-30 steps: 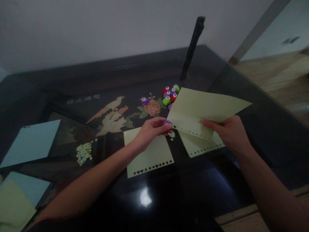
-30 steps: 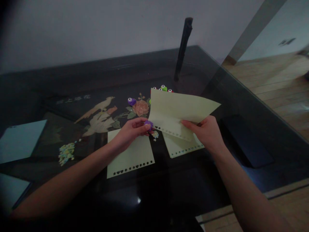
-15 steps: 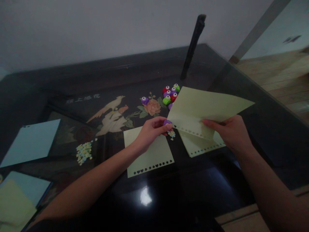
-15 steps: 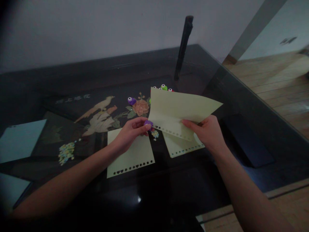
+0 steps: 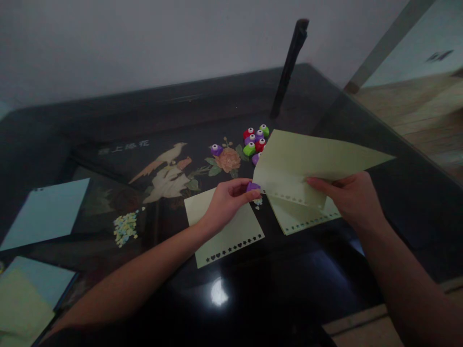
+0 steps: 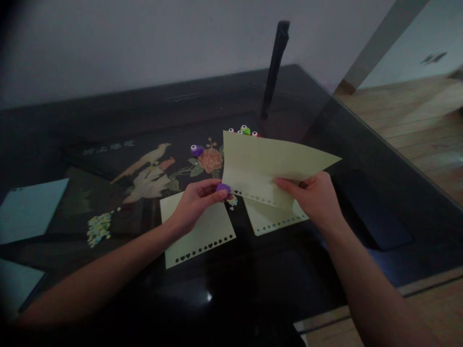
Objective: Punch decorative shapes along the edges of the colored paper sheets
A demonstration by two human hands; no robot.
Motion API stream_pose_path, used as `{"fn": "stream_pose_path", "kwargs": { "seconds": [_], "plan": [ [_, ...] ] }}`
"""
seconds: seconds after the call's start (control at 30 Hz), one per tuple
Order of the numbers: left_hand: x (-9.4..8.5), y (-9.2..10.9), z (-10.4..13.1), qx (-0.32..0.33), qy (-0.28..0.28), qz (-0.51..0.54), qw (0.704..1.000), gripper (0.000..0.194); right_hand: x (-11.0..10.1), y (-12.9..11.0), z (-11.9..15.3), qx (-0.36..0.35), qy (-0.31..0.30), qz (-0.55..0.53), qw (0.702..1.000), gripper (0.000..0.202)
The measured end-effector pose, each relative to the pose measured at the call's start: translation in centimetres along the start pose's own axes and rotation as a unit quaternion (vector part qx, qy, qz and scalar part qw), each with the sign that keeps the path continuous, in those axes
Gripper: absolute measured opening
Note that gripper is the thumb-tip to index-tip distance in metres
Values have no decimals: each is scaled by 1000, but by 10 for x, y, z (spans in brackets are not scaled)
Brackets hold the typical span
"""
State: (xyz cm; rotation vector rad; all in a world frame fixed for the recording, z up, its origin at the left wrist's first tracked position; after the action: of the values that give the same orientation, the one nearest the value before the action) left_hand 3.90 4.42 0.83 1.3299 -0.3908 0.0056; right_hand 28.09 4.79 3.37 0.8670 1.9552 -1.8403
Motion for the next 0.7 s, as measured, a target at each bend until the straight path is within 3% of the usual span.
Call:
{"fn": "stream_pose_path", "kwargs": {
  "seconds": [0.37, 0.7],
  "plan": [
    [3, -1, -1, -4, -21, -52, 998, 28, -2, 1, -2, -1, -16, -6, 1000, 27],
    [3, 8, 0, 95, -58, -278, 954, 39, -5, 6, -6, 11, -19, -38, 999, 22]
  ]
}}
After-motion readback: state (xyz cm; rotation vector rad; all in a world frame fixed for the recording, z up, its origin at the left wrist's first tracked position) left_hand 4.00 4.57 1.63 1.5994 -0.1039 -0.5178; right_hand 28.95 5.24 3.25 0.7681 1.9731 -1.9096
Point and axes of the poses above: each hand's wrist, its own z-axis away from the middle knuckle, its own x-axis out of the palm, y = z × x, the point moved 4 cm from there along -z, towards the middle knuckle, and after that the axes turned 9 degrees about z, right-handed, at the moved point
